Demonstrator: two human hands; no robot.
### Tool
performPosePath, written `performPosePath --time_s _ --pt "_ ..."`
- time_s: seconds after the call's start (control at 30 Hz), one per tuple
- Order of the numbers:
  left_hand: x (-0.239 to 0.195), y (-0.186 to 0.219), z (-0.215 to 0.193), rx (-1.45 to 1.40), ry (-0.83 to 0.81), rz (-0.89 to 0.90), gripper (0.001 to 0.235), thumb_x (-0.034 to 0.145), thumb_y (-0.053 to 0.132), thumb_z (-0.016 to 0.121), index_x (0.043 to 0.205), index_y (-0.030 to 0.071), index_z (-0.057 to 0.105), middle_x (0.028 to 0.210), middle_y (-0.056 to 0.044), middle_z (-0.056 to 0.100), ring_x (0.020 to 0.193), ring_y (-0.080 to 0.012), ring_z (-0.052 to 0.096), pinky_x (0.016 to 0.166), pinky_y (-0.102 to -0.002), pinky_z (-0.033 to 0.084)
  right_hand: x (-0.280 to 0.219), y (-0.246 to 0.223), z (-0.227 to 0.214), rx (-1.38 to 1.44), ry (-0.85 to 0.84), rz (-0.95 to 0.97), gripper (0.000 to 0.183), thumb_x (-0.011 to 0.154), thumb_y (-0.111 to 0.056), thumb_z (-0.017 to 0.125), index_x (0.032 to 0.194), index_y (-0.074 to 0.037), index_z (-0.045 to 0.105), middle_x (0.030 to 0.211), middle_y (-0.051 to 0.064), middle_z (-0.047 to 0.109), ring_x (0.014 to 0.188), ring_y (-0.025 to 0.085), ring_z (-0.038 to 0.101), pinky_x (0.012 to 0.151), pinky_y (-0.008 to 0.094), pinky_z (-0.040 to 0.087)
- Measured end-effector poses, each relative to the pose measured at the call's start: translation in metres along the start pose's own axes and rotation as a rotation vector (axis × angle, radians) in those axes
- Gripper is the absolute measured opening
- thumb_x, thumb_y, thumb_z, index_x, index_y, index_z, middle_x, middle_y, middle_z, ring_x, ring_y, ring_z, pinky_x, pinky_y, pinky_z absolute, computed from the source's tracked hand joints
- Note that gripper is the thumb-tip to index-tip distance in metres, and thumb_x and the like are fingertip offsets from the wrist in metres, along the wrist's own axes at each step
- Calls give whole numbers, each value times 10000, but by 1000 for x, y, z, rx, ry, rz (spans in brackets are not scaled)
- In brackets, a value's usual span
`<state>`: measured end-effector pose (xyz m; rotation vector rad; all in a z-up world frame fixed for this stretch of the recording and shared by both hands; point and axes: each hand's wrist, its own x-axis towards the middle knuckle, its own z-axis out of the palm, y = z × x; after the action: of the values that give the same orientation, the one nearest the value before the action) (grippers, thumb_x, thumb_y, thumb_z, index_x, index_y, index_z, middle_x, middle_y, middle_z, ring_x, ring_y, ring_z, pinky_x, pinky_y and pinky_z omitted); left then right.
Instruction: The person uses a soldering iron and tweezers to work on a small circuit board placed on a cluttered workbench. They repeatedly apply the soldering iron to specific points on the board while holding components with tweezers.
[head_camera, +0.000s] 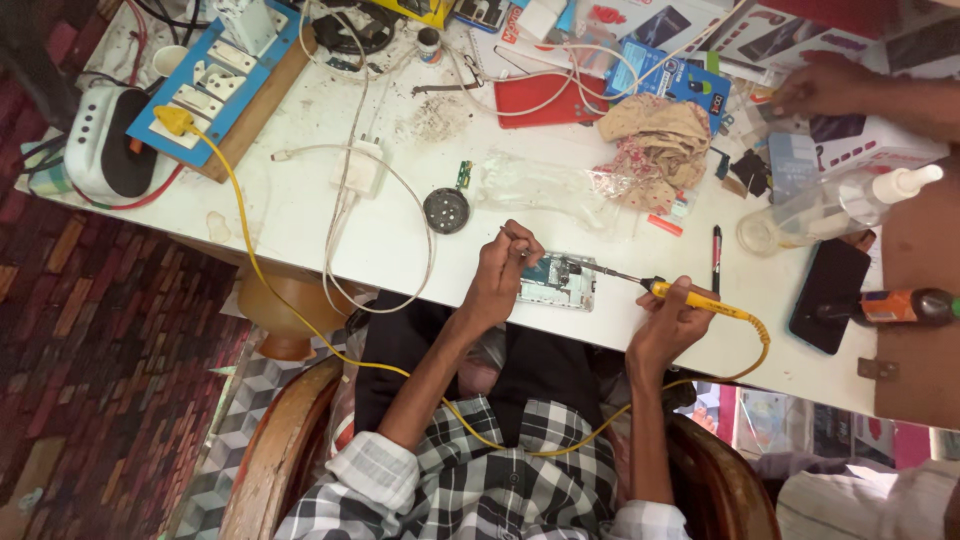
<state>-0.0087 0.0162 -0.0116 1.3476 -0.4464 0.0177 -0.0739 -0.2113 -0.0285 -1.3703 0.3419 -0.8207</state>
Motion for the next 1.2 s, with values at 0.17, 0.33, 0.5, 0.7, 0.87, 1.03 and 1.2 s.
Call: performPosePath --time_s 0.17,0.33,0.5,0.7,0.87,1.03,1.2 --pt "-1 1 2 47 13 11 258 1155 195 334 993 23 438 822 -38 505 758 -117 451 758 -269 453 0 -1 1 -18 102 8 194 1111 -164 577 1038 -31 456 783 77 582 586 138 565 567 271 495" --pt "-1 0 2 49 24 15 298 1164 235 333 986 19 436 809 -46 507 760 -126 476 774 -279 471 0 -1 0 -15 100 16 159 1103 -121 563 1033 -31 452 769 79 573 560 140 545 550 262 465" --pt "0 1 2 46 9 -6 281 1163 206 327 980 18 429 808 -49 497 759 -129 462 769 -279 470 -1 -3 1 -37 83 12 140 1118 -119 547 1047 -37 458 787 75 583 581 138 564 572 270 504" --pt "-1 5 3 79 33 -18 270 1154 196 334 978 15 430 795 -53 512 746 -132 461 765 -282 468 1 0 -2 -23 61 -4 143 1117 -86 540 1022 -34 446 783 82 581 564 147 558 559 271 490" --pt "-1 6 3 27 36 11 279 1152 220 344 985 12 425 808 -58 519 759 -136 470 779 -287 476 1 6 -4 -12 107 10 166 1103 -72 556 995 -34 437 757 85 556 528 142 511 499 268 442" --pt "0 6 2 26 14 32 317 1170 251 324 981 20 430 809 -52 493 759 -130 454 762 -283 459 2 4 -4 1 84 6 148 1104 -93 558 1027 -33 448 796 81 567 564 142 551 540 277 505" --pt "0 6 1 53 22 8 315 1163 261 327 990 22 437 796 -47 496 745 -126 454 750 -280 457 0 4 -2 -1 57 -1 140 1124 -105 557 1069 -25 457 818 80 572 605 140 574 584 272 511"
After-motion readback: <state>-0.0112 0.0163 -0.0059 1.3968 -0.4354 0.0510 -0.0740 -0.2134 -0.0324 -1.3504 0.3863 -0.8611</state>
